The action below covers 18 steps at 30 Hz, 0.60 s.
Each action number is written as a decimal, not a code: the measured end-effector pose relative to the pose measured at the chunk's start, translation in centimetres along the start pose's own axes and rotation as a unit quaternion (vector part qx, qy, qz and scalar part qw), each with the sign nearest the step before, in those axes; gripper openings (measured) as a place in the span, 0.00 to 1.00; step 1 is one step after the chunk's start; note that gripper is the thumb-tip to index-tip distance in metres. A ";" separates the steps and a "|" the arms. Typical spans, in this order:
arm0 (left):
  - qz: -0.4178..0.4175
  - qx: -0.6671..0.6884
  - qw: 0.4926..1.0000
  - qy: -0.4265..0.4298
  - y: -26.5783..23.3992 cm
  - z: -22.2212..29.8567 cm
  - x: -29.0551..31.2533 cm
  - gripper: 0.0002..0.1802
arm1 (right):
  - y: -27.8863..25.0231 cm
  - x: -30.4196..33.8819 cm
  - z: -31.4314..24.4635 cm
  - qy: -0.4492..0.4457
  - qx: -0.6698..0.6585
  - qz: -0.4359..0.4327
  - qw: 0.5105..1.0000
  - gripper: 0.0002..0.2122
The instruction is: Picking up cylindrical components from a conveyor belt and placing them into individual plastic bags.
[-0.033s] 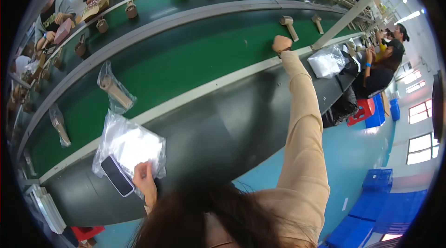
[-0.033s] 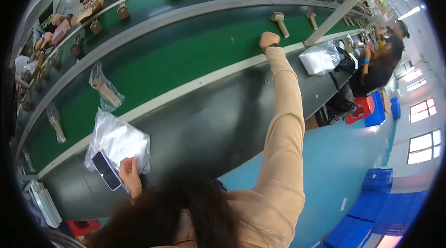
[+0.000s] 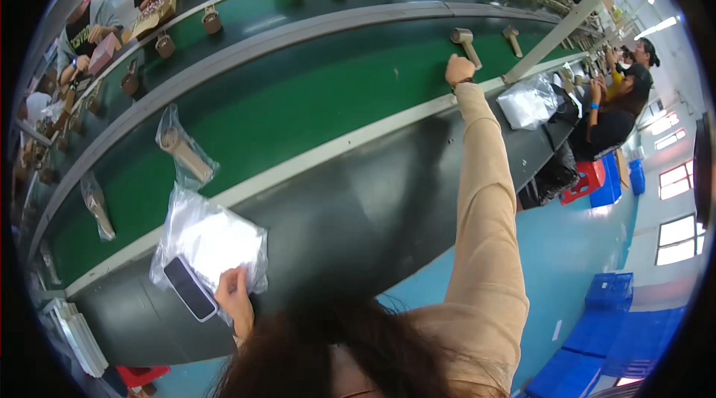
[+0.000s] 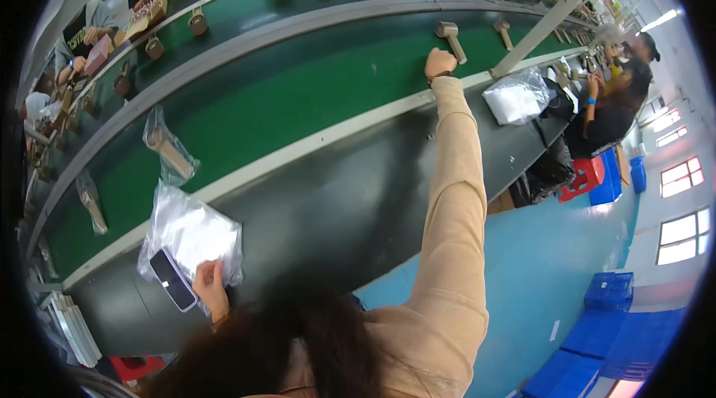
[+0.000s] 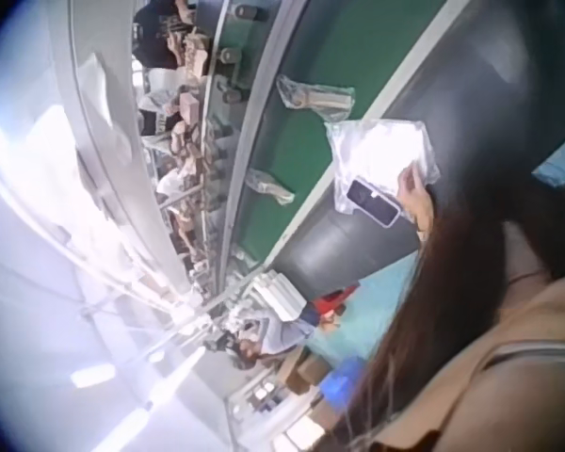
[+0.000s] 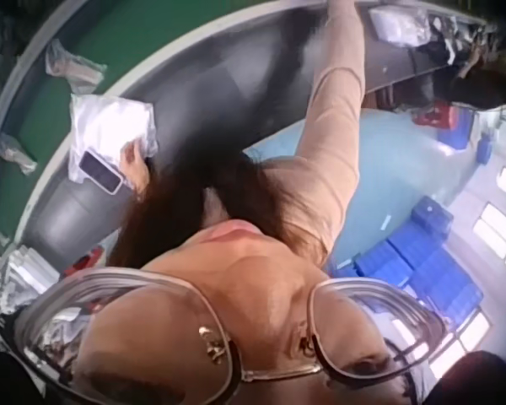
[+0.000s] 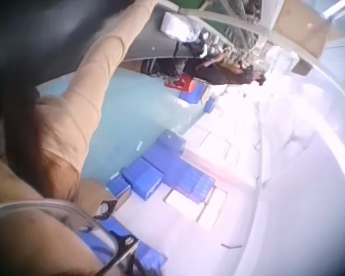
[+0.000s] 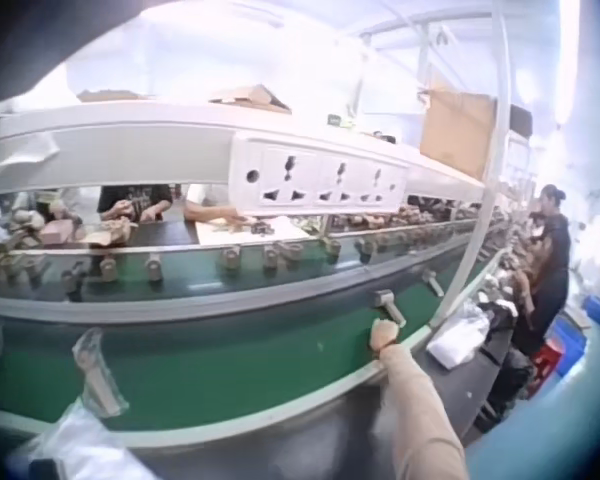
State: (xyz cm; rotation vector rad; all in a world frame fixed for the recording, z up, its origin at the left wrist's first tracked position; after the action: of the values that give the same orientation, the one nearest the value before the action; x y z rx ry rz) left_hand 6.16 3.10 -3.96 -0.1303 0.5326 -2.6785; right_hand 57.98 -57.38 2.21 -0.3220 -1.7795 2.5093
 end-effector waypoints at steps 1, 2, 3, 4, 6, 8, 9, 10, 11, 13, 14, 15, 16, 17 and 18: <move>-0.016 -0.002 1.000 -0.012 0.0 -0.6 0.1 0.05 | 0.5 -1.5 1.4 0.040 0.009 0.075 0.996 0.06; -0.026 -0.008 0.999 -0.027 -0.3 -1.1 0.2 0.05 | 1.2 -3.0 0.4 0.038 -0.001 0.078 0.996 0.06; -0.040 -0.022 0.997 -0.057 -0.5 -1.3 0.4 0.05 | 0.8 -3.6 -0.6 0.035 0.023 0.138 0.989 0.06; -0.054 -0.035 0.994 -0.086 -0.8 -1.0 0.5 0.06 | 0.3 -4.2 -1.5 0.034 0.048 0.200 0.978 0.06; -0.067 -0.062 0.990 -0.108 -0.7 0.4 -0.2 0.06 | 2.0 -7.0 -1.7 0.063 0.052 0.135 0.987 0.10; -0.117 -0.051 0.985 -0.115 0.2 0.5 -1.0 0.07 | 3.2 -8.8 0.3 0.104 0.087 0.163 0.977 0.15; -0.127 -0.064 0.981 -0.130 0.2 0.6 -1.1 0.08 | 4.0 -9.9 0.8 0.102 0.076 0.135 0.983 0.18; -0.121 -0.065 0.983 -0.126 0.1 0.7 -1.4 0.08 | 3.9 -10.6 0.9 0.151 0.108 0.156 0.970 0.17; -0.119 -0.038 0.983 -0.132 0.2 0.6 -1.2 0.08 | 3.7 -11.0 -0.3 0.145 0.111 0.158 0.970 0.16; -0.133 -0.014 0.982 -0.131 0.6 1.0 -1.6 0.09 | 3.2 -12.0 1.1 0.147 0.069 0.172 0.972 0.12; -0.122 -0.014 0.983 -0.136 0.4 0.9 -1.6 0.09 | 2.5 -11.7 1.2 0.152 0.050 0.180 0.971 0.14; -0.115 -0.015 0.984 -0.138 0.3 0.9 -1.4 0.09 | 1.4 -11.2 0.5 0.128 0.018 0.160 0.979 0.19; -0.113 -0.014 0.984 -0.136 0.2 0.9 -1.2 0.08 | 0.3 -10.4 0.3 0.109 -0.009 0.142 0.984 0.25; -0.113 -0.008 0.985 -0.133 0.2 1.1 -1.5 0.08 | 0.4 -10.4 1.8 0.135 -0.009 0.137 0.981 0.30; -0.120 -0.019 0.984 -0.131 0.2 1.4 -1.7 0.08 | 1.1 -10.6 3.5 0.159 -0.009 0.133 0.978 0.34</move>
State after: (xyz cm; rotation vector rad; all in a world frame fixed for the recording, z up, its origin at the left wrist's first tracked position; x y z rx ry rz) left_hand 8.00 3.11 -2.80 -0.5851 0.5122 -2.8201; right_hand 67.72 -62.68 3.79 -0.9632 -1.7284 2.4236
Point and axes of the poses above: each hand's wrist, its own x-axis away from the middle knuckle, its own y-axis out of the palm, z = x × y, the point moved 9 cm from there along -x, towards the middle knuckle, and after that the axes turned 14 degrees about -z, right-handed, at the moved point
